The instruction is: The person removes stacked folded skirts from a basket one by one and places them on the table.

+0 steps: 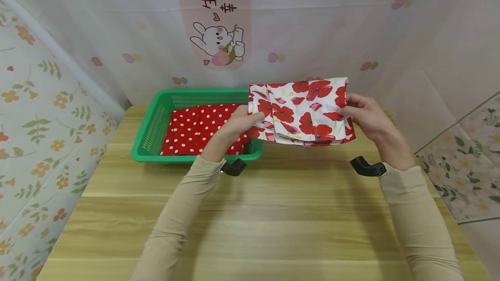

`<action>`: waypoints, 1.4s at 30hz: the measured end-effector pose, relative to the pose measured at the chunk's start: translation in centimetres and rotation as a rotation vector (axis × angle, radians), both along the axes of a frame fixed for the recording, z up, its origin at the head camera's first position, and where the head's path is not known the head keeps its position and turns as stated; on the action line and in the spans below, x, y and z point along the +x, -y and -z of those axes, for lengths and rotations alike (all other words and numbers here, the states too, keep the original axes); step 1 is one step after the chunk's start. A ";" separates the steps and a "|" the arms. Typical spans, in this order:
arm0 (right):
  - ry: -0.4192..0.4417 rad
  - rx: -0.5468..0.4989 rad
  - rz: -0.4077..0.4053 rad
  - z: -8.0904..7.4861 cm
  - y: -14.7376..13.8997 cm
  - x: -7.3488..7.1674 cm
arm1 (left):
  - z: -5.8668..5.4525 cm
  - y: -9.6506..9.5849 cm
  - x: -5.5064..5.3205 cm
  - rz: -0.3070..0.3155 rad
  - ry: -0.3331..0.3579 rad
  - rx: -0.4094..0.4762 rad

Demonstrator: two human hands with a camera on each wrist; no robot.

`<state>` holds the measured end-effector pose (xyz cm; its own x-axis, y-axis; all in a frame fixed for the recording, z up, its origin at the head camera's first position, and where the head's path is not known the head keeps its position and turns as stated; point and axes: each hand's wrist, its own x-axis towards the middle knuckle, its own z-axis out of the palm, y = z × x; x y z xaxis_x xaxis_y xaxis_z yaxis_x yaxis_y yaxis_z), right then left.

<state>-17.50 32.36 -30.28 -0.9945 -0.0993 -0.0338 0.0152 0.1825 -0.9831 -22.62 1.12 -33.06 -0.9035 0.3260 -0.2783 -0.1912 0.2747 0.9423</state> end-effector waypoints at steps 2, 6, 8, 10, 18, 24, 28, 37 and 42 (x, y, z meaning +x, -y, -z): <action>0.003 -0.004 0.004 0.0 -0.2 0.1 | 0.0 -0.3 0.0 0.004 0.002 -0.004; 0.003 -0.008 0.020 0.1 -0.8 0.1 | 0.0 -0.8 0.0 0.018 -0.006 0.002; 0.005 -0.023 0.030 0.2 -1.0 0.2 | 0.0 -1.2 0.1 0.023 -0.009 0.005; 0.008 -0.045 0.038 0.2 -1.3 0.3 | 0.0 -1.5 0.1 0.028 -0.009 0.005; 0.014 -0.062 0.056 0.1 -2.4 0.7 | 0.0 -2.8 0.0 0.074 -0.005 0.009; 0.013 0.001 0.092 0.2 -3.1 0.9 | 0.2 -3.6 0.0 0.097 -0.010 0.058; 0.016 0.011 0.112 0.2 -3.5 1.1 | 0.2 -4.2 0.1 0.101 -0.014 0.068; 0.019 0.013 0.139 0.2 -4.5 1.3 | 0.2 -5.2 0.3 0.095 -0.035 0.059; 0.017 -0.013 0.152 0.4 -4.9 1.4 | 0.4 -5.8 0.2 0.094 -0.036 0.058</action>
<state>-16.15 37.26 -30.72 -0.9974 0.0520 -0.0506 0.0585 0.1644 -0.9847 -22.37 6.92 -33.44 -0.8773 0.4242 -0.2245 -0.1328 0.2350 0.9629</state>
